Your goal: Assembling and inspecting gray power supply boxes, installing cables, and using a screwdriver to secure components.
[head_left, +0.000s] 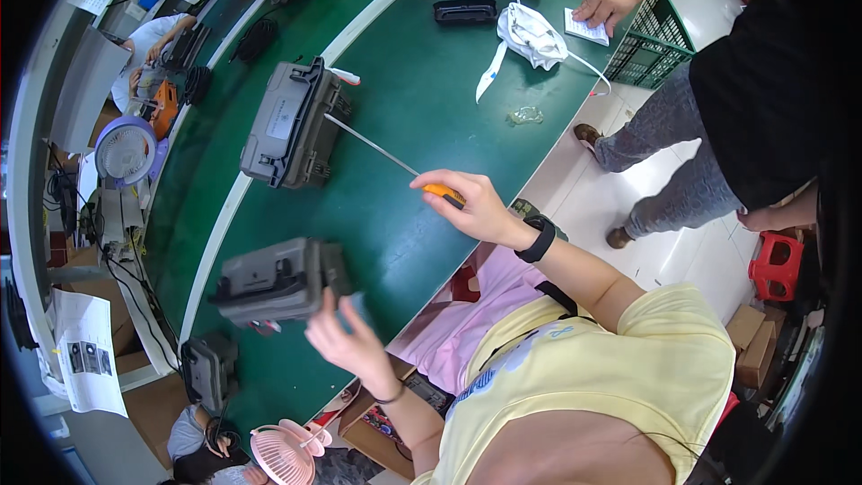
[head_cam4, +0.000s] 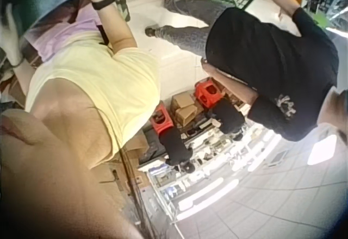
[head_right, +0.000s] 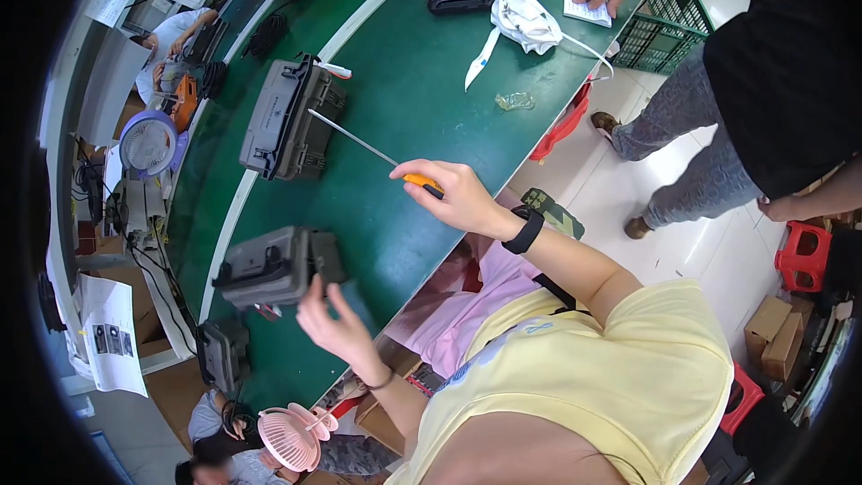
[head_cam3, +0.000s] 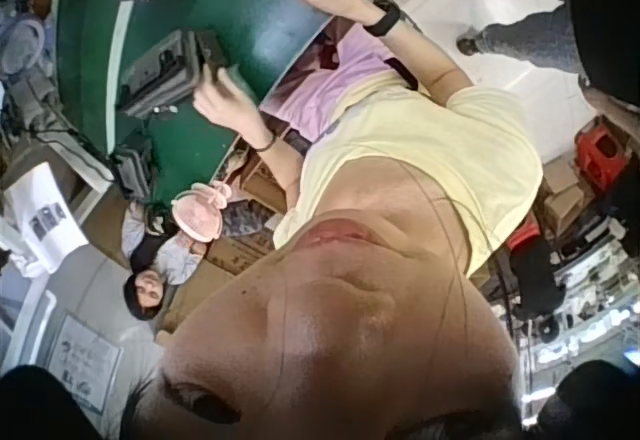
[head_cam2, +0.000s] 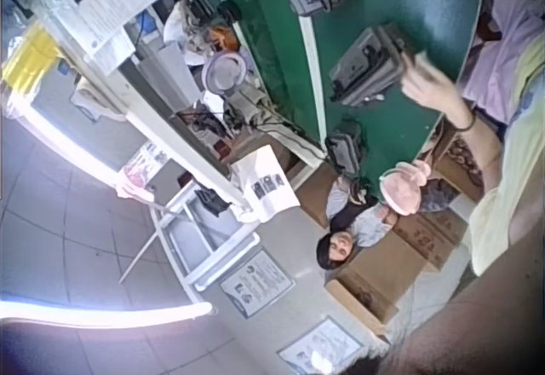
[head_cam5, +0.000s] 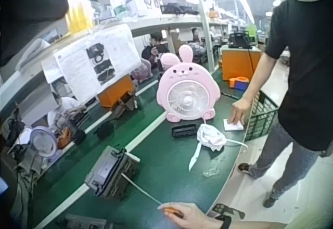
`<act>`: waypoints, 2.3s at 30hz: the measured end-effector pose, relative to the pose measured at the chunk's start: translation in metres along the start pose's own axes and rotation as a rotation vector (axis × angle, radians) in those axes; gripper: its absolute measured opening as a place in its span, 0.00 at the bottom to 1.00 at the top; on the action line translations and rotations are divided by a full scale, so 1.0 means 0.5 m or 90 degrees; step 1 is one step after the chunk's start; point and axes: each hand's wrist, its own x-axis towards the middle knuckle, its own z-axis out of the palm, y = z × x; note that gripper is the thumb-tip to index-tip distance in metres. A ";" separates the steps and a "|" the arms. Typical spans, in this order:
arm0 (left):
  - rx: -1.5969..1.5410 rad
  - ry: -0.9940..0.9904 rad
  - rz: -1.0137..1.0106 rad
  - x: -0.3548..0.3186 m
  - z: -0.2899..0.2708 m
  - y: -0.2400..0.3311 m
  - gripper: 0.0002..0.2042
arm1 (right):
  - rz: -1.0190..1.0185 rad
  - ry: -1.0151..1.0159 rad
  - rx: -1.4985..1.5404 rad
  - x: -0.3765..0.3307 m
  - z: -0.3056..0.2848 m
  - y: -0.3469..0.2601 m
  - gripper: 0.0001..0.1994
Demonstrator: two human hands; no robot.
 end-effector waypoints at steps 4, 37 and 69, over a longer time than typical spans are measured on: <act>0.015 0.089 0.331 -0.049 -0.062 0.049 0.11 | -0.003 0.028 -0.026 0.000 0.004 -0.004 0.13; 0.097 -0.027 0.073 0.068 -0.111 -0.020 0.23 | 0.139 -0.123 0.288 -0.045 0.174 -0.050 0.24; 0.206 0.024 0.426 -0.134 -0.071 -0.073 0.12 | 0.164 -0.124 0.286 -0.053 0.175 -0.046 0.22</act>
